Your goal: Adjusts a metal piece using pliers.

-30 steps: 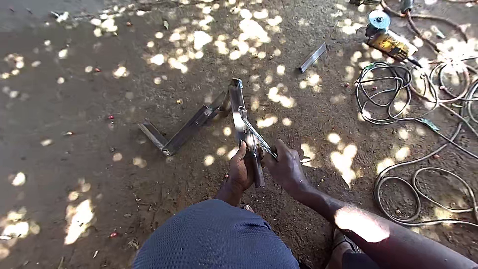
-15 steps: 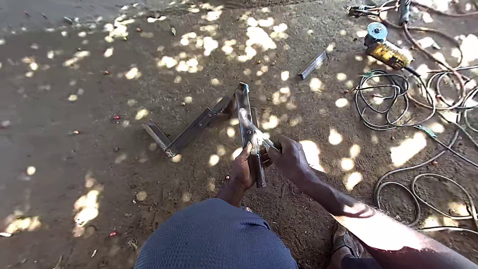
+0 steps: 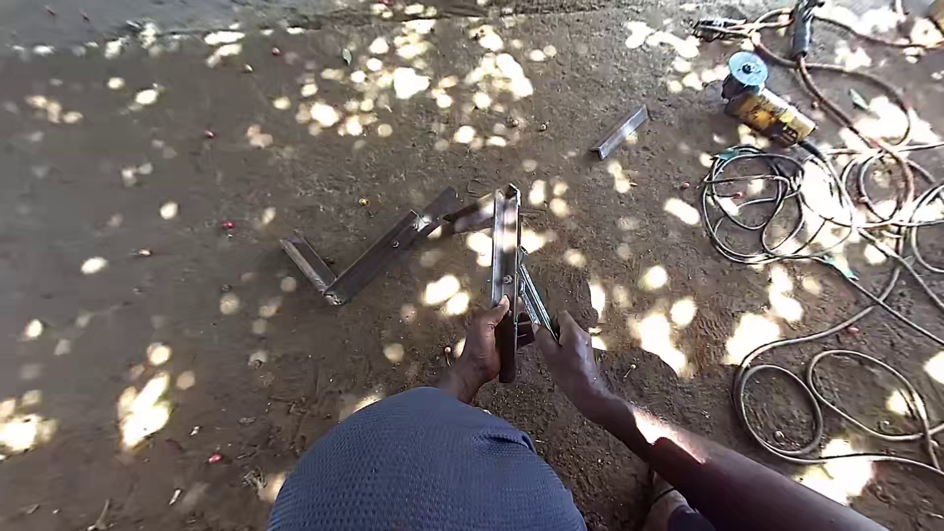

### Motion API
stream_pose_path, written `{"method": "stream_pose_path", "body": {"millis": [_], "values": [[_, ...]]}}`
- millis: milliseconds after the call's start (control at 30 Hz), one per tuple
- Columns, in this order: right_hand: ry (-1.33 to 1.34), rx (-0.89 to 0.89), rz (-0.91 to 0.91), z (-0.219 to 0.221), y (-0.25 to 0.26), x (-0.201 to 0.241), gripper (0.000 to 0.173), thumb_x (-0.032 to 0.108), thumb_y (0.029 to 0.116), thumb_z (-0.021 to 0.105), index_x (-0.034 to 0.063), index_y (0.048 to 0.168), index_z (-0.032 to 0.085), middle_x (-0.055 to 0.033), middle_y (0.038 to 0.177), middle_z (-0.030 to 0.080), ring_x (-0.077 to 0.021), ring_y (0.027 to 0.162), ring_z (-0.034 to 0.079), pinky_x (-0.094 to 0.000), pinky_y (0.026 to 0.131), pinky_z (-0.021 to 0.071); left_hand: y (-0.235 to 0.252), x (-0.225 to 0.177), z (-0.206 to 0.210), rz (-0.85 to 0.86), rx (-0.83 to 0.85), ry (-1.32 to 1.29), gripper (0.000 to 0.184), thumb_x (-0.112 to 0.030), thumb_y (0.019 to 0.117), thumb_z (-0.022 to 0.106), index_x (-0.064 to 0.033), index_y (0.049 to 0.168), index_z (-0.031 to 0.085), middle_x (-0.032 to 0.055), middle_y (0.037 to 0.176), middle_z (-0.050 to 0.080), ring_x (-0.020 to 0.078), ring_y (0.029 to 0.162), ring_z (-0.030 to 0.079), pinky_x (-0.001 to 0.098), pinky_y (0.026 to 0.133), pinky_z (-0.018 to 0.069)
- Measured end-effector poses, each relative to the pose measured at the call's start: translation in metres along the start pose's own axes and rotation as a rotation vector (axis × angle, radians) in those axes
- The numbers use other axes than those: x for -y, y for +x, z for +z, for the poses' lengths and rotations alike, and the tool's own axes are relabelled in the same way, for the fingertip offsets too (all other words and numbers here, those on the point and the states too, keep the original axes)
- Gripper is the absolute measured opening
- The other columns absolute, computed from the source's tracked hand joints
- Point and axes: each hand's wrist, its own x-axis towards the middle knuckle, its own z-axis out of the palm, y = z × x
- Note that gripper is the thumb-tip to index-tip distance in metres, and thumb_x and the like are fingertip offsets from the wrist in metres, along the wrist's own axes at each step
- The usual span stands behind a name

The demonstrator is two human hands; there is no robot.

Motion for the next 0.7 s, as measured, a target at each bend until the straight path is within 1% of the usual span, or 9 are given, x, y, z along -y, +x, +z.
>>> {"method": "stream_pose_path", "body": {"millis": [67, 200, 300, 367, 400, 467, 567, 633, 700], "values": [[0.064, 0.065, 0.055, 0.003, 0.000, -0.005, 0.033, 0.045, 0.1033, 0.058, 0.0127, 0.106, 0.058, -0.0095, 0.071, 0.056, -0.0252, 0.053, 0.054, -0.0441, 0.045, 0.0457, 0.005, 0.003, -0.005, -0.003, 0.030, 0.007, 0.043, -0.042, 0.1045, 0.053, -0.0056, 0.128, 0.060, 0.0177, 0.103, 0.069, 0.0285, 0.087, 0.071, 0.0474, 0.077, 0.0614], [0.146, 0.131, 0.117, 0.002, 0.005, -0.017, 0.037, 0.049, 0.1030, 0.058, 0.0127, 0.111, 0.060, -0.0105, 0.075, 0.057, -0.0247, 0.056, 0.053, -0.0437, 0.048, 0.0468, 0.009, 0.002, -0.006, -0.032, 0.101, 0.075, 0.053, -0.049, 0.1005, 0.059, -0.0074, 0.133, 0.059, 0.0169, 0.113, 0.070, 0.0298, 0.098, 0.071, 0.0500, 0.084, 0.0607], [0.184, 0.098, 0.186, 0.008, 0.015, -0.025, 0.035, 0.045, 0.1023, 0.060, 0.0099, 0.105, 0.062, -0.0110, 0.074, 0.059, -0.0253, 0.056, 0.054, -0.0455, 0.050, 0.0476, 0.012, 0.008, -0.006, -0.087, 0.106, 0.090, 0.056, -0.048, 0.0984, 0.064, -0.0095, 0.138, 0.056, 0.0175, 0.114, 0.070, 0.0307, 0.098, 0.071, 0.0510, 0.086, 0.0604], [0.199, 0.085, 0.210, 0.007, 0.021, -0.029, 0.036, 0.044, 0.1024, 0.061, 0.0087, 0.104, 0.062, -0.0114, 0.073, 0.059, -0.0247, 0.054, 0.054, -0.0438, 0.048, 0.0470, 0.019, 0.013, -0.007, -0.092, 0.121, 0.076, 0.057, -0.045, 0.0983, 0.066, -0.0094, 0.141, 0.051, 0.0198, 0.113, 0.069, 0.0328, 0.096, 0.072, 0.0524, 0.086, 0.0607], [0.191, 0.085, 0.212, 0.004, 0.022, -0.030, 0.036, 0.044, 0.1027, 0.061, 0.0087, 0.106, 0.062, -0.0119, 0.074, 0.060, -0.0253, 0.055, 0.055, -0.0441, 0.049, 0.0486, 0.021, 0.015, -0.007, -0.094, 0.119, 0.063, 0.058, -0.043, 0.0981, 0.067, -0.0090, 0.141, 0.050, 0.0208, 0.114, 0.069, 0.0338, 0.096, 0.072, 0.0533, 0.086, 0.0607], [0.211, 0.078, 0.237, 0.005, 0.018, -0.034, 0.036, 0.046, 0.1024, 0.061, 0.0094, 0.107, 0.061, -0.0118, 0.074, 0.059, -0.0255, 0.054, 0.054, -0.0439, 0.048, 0.0475, 0.025, 0.020, -0.007, -0.104, 0.090, 0.050, 0.059, -0.043, 0.0968, 0.069, -0.0079, 0.141, 0.051, 0.0213, 0.113, 0.070, 0.0344, 0.096, 0.072, 0.0536, 0.086, 0.0609], [0.276, 0.065, 0.281, 0.015, 0.009, -0.043, 0.040, 0.053, 0.1009, 0.060, 0.0144, 0.112, 0.060, -0.0098, 0.074, 0.057, -0.0234, 0.054, 0.052, -0.0418, 0.047, 0.0459, 0.030, 0.024, -0.010, -0.117, 0.083, 0.073, 0.061, -0.046, 0.0955, 0.070, -0.0083, 0.140, 0.053, 0.0213, 0.113, 0.070, 0.0340, 0.098, 0.072, 0.0530, 0.087, 0.0608], [0.313, 0.067, 0.312, 0.026, 0.007, -0.040, 0.041, 0.051, 0.1013, 0.061, 0.0154, 0.122, 0.059, -0.0119, 0.081, 0.061, -0.0257, 0.059, 0.057, -0.0453, 0.051, 0.0500, 0.032, 0.026, -0.011, -0.105, 0.073, 0.117, 0.059, -0.047, 0.0948, 0.070, -0.0082, 0.137, 0.055, 0.0176, 0.111, 0.071, 0.0289, 0.096, 0.072, 0.0479, 0.085, 0.0613], [0.364, 0.049, 0.351, 0.043, 0.007, -0.037, 0.041, 0.050, 0.1015, 0.061, 0.0156, 0.124, 0.059, -0.0127, 0.082, 0.061, -0.0257, 0.058, 0.056, -0.0453, 0.051, 0.0495, 0.032, 0.027, -0.012, -0.097, 0.041, 0.176, 0.056, -0.047, 0.0943, 0.070, -0.0087, 0.133, 0.058, 0.0128, 0.105, 0.071, 0.0217, 0.091, 0.071, 0.0400, 0.079, 0.0615]]}}
